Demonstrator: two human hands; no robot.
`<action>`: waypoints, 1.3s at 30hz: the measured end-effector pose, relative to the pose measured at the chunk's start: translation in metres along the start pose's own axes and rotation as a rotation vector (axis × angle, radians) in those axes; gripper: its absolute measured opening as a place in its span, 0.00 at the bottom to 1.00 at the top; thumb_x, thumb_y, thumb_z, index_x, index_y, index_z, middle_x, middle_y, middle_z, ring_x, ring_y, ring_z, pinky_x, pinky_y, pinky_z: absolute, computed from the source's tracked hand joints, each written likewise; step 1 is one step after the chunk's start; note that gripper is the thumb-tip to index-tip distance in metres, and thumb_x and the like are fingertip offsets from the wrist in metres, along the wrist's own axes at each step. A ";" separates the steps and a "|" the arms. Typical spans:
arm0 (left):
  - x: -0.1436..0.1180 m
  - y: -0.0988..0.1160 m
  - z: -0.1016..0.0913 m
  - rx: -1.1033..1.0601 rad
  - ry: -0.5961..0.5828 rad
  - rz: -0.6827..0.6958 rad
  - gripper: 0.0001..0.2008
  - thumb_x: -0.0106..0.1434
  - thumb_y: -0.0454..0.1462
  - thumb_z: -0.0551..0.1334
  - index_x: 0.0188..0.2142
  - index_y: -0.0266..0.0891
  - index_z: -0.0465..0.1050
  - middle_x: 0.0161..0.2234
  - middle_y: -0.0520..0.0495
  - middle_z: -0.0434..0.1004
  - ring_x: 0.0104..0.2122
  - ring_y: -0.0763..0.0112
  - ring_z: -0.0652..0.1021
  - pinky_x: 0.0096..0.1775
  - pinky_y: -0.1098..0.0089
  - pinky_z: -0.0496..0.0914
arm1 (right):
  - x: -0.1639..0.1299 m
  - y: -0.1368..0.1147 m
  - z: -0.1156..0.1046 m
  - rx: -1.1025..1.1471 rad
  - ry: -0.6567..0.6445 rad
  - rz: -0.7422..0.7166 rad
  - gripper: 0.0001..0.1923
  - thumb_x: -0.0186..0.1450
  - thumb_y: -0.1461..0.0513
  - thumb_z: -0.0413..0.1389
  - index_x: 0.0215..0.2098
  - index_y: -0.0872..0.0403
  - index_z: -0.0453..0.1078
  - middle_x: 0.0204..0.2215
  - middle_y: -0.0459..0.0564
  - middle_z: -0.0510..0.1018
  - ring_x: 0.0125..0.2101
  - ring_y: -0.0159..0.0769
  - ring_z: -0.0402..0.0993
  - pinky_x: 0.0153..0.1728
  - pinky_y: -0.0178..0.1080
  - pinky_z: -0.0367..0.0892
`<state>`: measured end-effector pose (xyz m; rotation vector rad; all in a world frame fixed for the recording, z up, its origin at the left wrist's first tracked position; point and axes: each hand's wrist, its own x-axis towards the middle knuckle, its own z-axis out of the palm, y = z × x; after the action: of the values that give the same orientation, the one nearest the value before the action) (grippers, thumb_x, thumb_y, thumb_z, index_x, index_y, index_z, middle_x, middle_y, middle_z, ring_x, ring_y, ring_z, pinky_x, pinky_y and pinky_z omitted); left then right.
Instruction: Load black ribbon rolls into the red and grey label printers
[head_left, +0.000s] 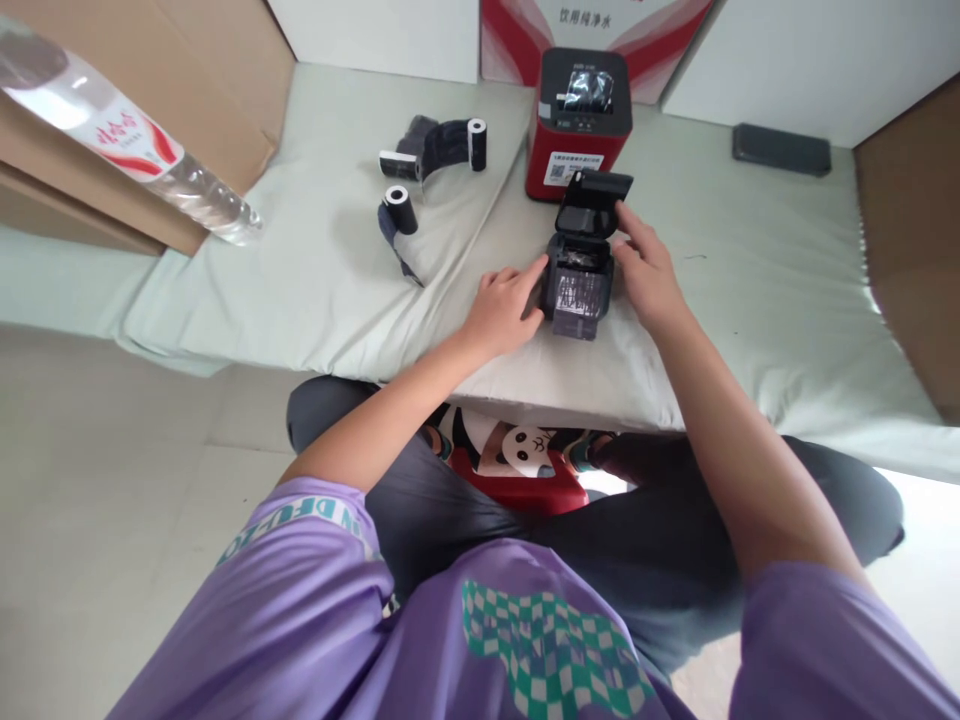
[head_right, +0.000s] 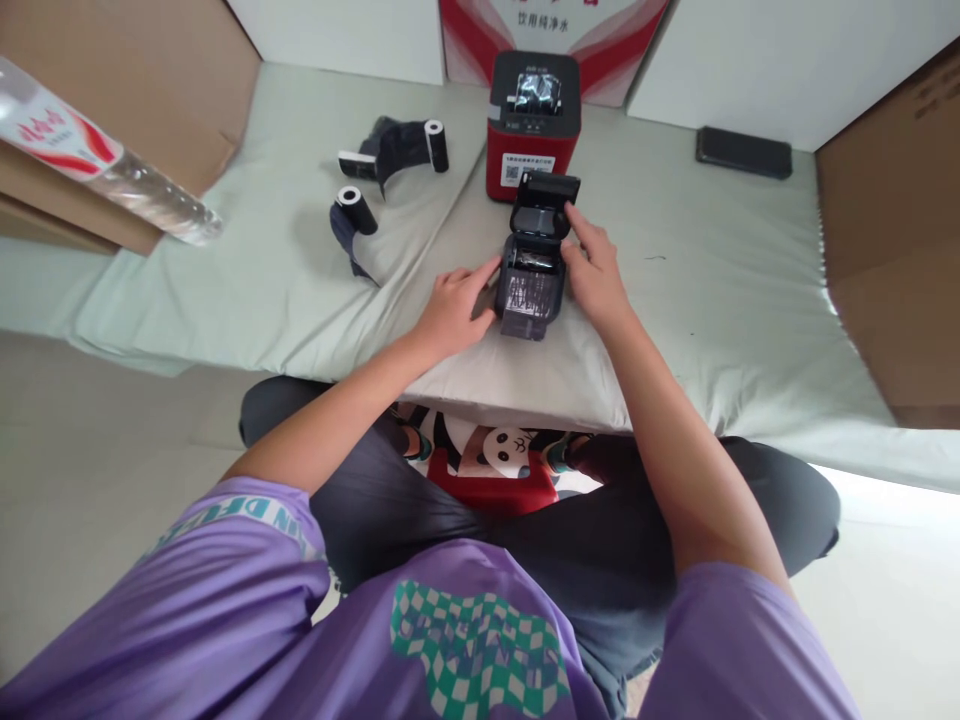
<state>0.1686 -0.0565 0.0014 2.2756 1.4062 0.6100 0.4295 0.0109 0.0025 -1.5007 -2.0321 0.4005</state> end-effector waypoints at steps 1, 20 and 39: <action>0.000 0.001 0.000 0.004 0.003 -0.005 0.40 0.70 0.34 0.56 0.81 0.40 0.56 0.63 0.34 0.82 0.66 0.46 0.75 0.69 0.46 0.64 | 0.000 0.000 0.000 -0.017 -0.009 0.017 0.32 0.78 0.40 0.49 0.77 0.32 0.65 0.68 0.51 0.78 0.69 0.59 0.74 0.68 0.72 0.70; 0.002 0.006 -0.002 0.033 0.000 -0.017 0.40 0.69 0.33 0.58 0.79 0.34 0.60 0.61 0.32 0.84 0.65 0.46 0.77 0.66 0.49 0.66 | 0.028 -0.017 -0.015 -0.144 -0.004 -0.037 0.24 0.63 0.37 0.69 0.36 0.47 0.83 0.59 0.61 0.80 0.71 0.78 0.60 0.69 0.88 0.55; 0.004 0.009 -0.005 0.054 0.015 -0.034 0.35 0.73 0.32 0.57 0.78 0.34 0.63 0.60 0.33 0.85 0.63 0.50 0.79 0.65 0.52 0.68 | 0.056 -0.036 -0.067 -0.051 -0.320 0.000 0.13 0.57 0.50 0.70 0.33 0.50 0.83 0.42 0.57 0.82 0.46 0.54 0.80 0.58 0.63 0.74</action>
<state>0.1741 -0.0564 0.0109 2.2885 1.4821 0.5859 0.4311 0.0455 0.0906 -1.5469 -2.3025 0.6270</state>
